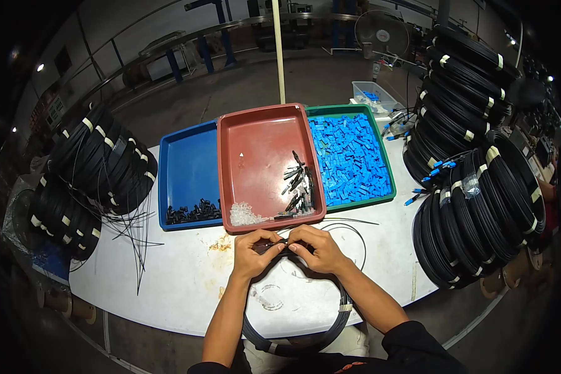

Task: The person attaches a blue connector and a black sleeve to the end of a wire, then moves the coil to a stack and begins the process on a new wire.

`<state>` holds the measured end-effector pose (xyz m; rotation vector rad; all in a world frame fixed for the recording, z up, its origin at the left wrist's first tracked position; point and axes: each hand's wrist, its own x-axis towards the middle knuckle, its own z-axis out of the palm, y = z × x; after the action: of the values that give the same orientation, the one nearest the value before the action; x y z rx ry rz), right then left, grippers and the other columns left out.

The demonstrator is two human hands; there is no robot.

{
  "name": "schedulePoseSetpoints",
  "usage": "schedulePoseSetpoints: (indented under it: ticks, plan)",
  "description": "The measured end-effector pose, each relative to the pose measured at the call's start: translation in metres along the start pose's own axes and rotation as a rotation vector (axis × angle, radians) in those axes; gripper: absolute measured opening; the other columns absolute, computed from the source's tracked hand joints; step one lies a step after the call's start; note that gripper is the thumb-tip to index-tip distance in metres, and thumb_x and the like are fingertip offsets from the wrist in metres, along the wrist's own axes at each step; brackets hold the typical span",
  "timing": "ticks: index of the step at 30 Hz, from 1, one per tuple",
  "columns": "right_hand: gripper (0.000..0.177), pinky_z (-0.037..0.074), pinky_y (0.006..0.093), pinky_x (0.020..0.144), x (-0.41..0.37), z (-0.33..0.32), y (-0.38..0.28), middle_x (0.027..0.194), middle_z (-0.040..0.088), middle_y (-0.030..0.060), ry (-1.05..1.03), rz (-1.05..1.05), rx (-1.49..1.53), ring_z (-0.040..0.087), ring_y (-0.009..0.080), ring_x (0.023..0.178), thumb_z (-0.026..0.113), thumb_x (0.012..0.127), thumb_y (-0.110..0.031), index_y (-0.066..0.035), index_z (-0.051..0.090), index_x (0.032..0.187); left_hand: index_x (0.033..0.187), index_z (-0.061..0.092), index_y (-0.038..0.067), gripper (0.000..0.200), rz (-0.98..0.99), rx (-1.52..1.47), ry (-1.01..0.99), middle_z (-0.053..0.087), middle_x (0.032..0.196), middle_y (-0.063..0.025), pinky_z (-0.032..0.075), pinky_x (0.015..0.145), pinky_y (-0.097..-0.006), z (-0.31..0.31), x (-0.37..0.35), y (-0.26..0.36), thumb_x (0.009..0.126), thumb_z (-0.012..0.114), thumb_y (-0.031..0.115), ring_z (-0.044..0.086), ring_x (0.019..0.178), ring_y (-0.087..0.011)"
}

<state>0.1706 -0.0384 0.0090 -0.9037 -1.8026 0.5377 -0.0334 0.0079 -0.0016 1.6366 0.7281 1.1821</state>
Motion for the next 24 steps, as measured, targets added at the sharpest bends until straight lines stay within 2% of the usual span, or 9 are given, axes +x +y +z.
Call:
schedulePoseSetpoints:
  ticks: [2,5,11,13,15,17,19,24]
  plan:
    - [0.011,0.053,0.0346,0.072,0.001,0.0,0.001,0.095,0.068,0.0134,0.006,-0.026,-0.009,0.067,0.0267,0.081,0.07,0.089,-0.003,0.001,0.067,0.098,0.085,0.072,-0.002,0.014,0.156,0.169,0.039,0.075,0.083,-0.01,0.057,0.072,-0.0286,-0.001,0.001,-0.002,0.076,0.083,0.0,0.072,0.075,-0.0163]
    - [0.01,0.053,0.0345,0.071,0.001,-0.001,0.0,0.094,0.068,0.0132,0.02,-0.019,-0.026,0.067,0.0265,0.08,0.07,0.088,-0.003,0.002,0.067,0.097,0.085,0.073,-0.001,0.014,0.217,0.28,0.04,0.075,0.082,-0.0109,0.057,0.07,-0.0283,0.0,0.002,0.0,0.075,0.082,0.001,0.073,0.072,-0.0191]
    - [0.01,0.053,0.0348,0.072,0.001,0.0,-0.001,0.094,0.068,0.0133,0.002,-0.02,-0.041,0.067,0.0275,0.082,0.07,0.087,-0.002,0.002,0.067,0.095,0.085,0.072,0.0,0.015,0.2,0.365,-0.001,0.075,0.082,-0.0105,0.057,0.069,-0.029,-0.001,0.002,0.009,0.074,0.082,0.002,0.074,0.073,-0.0202]
    - [0.011,0.052,0.0391,0.075,0.002,0.0,0.0,0.092,0.067,0.0143,0.008,-0.022,-0.029,0.066,0.0325,0.084,0.069,0.088,-0.003,0.001,0.066,0.097,0.086,0.072,0.0,0.016,0.204,0.372,-0.004,0.075,0.083,-0.0108,0.057,0.069,-0.0291,-0.001,0.002,0.009,0.074,0.082,0.003,0.074,0.074,-0.0201]
    - [0.011,0.052,0.0395,0.076,0.002,0.001,-0.001,0.092,0.067,0.0146,0.01,-0.029,-0.031,0.066,0.0332,0.084,0.069,0.088,-0.003,0.001,0.066,0.097,0.089,0.073,0.001,0.018,0.161,0.323,0.065,0.075,0.084,-0.0109,0.057,0.068,-0.0287,0.006,0.002,0.017,0.075,0.083,0.003,0.074,0.074,-0.0197]
    - [0.011,0.052,0.0399,0.076,0.003,0.0,-0.002,0.092,0.067,0.0147,0.008,-0.037,-0.034,0.066,0.0339,0.085,0.069,0.087,-0.003,0.0,0.066,0.097,0.093,0.074,0.001,0.019,0.144,0.351,0.037,0.075,0.088,-0.012,0.057,0.069,-0.0293,0.004,0.002,0.017,0.076,0.082,0.003,0.074,0.077,-0.021]
    - [0.011,0.052,0.0401,0.076,0.003,0.001,-0.002,0.092,0.067,0.0148,0.006,-0.029,-0.033,0.066,0.034,0.085,0.069,0.087,-0.002,0.0,0.066,0.097,0.096,0.075,0.001,0.019,0.281,0.43,-0.029,0.076,0.091,-0.0135,0.058,0.069,-0.03,0.003,0.003,0.013,0.078,0.081,0.002,0.075,0.079,-0.0228]
    - [0.012,0.052,0.0405,0.077,0.003,0.001,-0.003,0.093,0.067,0.0149,0.003,-0.027,-0.038,0.066,0.0341,0.087,0.07,0.086,-0.002,0.0,0.065,0.097,0.096,0.076,0.001,0.019,0.332,0.433,-0.013,0.075,0.091,-0.0139,0.058,0.071,-0.0326,0.004,0.004,0.013,0.078,0.079,0.001,0.073,0.08,-0.0254]
